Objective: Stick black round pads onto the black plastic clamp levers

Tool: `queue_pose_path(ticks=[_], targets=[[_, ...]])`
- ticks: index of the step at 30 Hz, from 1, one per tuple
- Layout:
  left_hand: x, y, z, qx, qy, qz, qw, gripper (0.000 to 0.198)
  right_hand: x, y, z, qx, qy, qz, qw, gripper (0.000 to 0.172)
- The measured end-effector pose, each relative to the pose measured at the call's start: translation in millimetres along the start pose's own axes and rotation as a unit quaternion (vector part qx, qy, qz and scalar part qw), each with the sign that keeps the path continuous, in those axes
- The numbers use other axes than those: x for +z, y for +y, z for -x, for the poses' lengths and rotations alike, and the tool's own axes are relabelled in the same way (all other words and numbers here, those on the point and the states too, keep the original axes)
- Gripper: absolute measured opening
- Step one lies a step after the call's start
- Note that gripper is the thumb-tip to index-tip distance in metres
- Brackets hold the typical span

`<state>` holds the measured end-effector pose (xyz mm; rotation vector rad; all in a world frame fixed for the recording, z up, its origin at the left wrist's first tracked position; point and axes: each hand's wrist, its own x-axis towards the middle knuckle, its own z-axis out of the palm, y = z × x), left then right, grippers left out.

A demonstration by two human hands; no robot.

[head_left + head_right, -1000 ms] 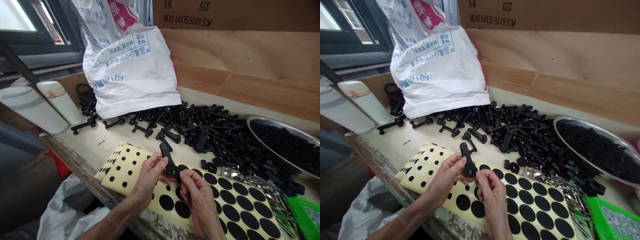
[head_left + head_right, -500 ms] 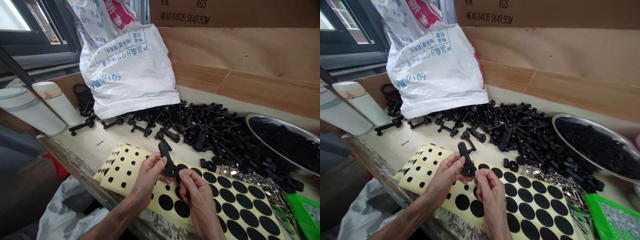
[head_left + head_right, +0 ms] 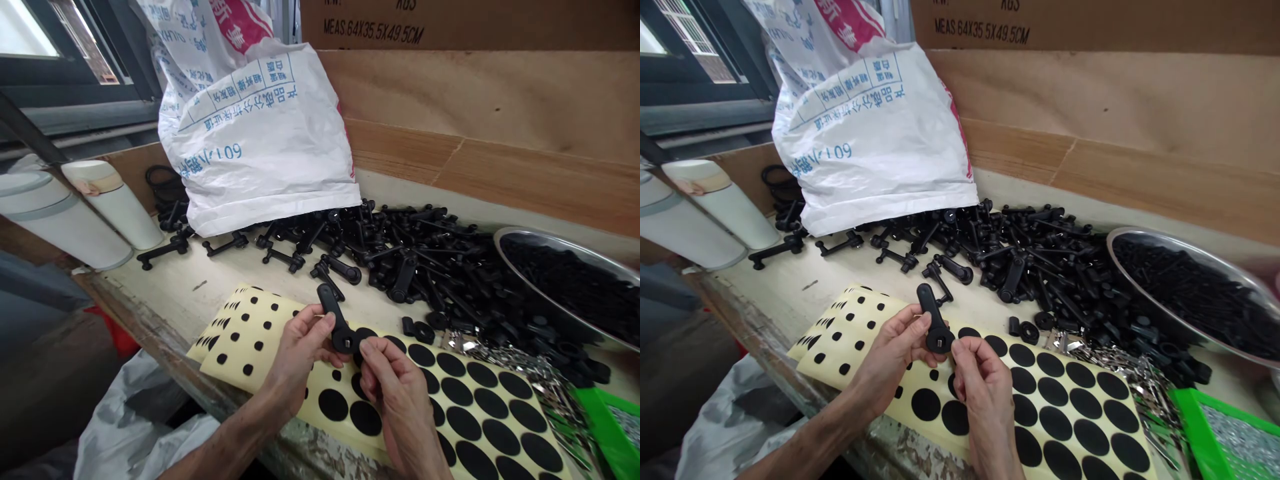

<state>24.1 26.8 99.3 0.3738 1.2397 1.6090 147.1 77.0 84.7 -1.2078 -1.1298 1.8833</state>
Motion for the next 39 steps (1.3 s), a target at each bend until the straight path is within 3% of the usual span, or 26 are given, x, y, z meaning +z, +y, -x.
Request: queue_pose_path(ticks=[26, 31, 34, 39], targets=[[-2.6, -1.0, -1.0, 0.011, -0.011, 0.007, 1.0, 0.025, -0.6, 2.9, -2.3, -0.013, 0.011, 0.02, 1.0, 0.033], [-2.7, 0.5, 0.5, 0.007, -0.025, -0.001, 1.0, 0.027, -4.8, 8.0, -3.3, -0.063, 0.017, 0.103, 0.993, 0.035], [-1.7, 1.7, 1.4, 0.006, -0.02, -0.007, 1.0, 0.026, -7.7, 7.8, -2.4, -0.154, 0.027, 0.217, 0.964, 0.033], [0.3, 0.3, 3.2, 0.012, -0.003, -0.016, 1.0, 0.023, -8.5, 4.0, 0.1, -0.331, 0.062, 0.399, 0.853, 0.033]])
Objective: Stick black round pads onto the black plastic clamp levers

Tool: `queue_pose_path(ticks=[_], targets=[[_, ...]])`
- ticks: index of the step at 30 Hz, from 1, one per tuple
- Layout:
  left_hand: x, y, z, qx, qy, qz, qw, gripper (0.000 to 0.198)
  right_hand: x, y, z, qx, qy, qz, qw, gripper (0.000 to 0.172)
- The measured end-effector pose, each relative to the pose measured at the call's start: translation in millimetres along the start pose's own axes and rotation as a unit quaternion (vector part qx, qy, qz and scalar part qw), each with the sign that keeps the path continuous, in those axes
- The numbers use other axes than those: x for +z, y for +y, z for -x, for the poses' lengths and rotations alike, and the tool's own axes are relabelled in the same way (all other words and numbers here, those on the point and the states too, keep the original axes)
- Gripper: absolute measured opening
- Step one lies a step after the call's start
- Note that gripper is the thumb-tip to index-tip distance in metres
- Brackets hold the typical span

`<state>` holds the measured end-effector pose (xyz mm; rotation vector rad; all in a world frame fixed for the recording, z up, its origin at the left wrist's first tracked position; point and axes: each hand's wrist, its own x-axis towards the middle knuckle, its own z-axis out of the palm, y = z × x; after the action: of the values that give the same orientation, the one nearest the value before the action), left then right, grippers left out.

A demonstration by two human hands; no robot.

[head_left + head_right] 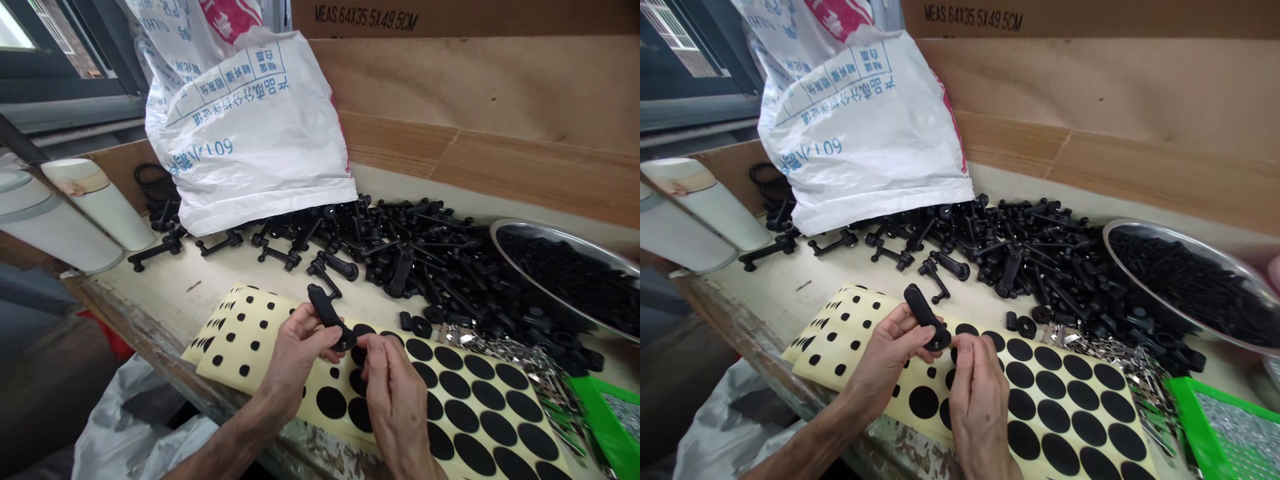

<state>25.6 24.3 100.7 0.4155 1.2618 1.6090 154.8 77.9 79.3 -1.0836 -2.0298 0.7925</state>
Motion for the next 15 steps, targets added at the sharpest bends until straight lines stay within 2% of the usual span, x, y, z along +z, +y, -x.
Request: queue_pose_path(ticks=[4, 9, 11, 13, 15], targets=[[0.5, -3.5, 0.8, 0.014, 0.005, -0.015, 1.0, 0.023, 2.4, -0.7, 2.6, -0.075, 0.032, 0.142, 0.986, 0.033], [1.8, -2.8, 2.0, 0.011, 0.004, -0.017, 1.0, 0.025, 2.4, 9.9, 3.2, -0.099, 0.034, 0.289, 0.952, 0.033], [2.3, -1.2, 2.3, 0.006, 0.003, -0.014, 1.0, 0.027, -2.1, 13.2, -0.4, -0.076, 0.021, 0.25, 0.965, 0.035], [2.8, -0.3, 2.3, 0.004, 0.007, -0.018, 1.0, 0.028, -7.4, 11.8, -5.4, -0.033, -0.007, 0.127, 0.991, 0.036], [3.2, -0.3, 2.4, 0.005, -0.001, -0.019, 1.0, 0.026, -10.3, 5.7, -9.7, 0.015, -0.05, -0.013, 0.999, 0.034]])
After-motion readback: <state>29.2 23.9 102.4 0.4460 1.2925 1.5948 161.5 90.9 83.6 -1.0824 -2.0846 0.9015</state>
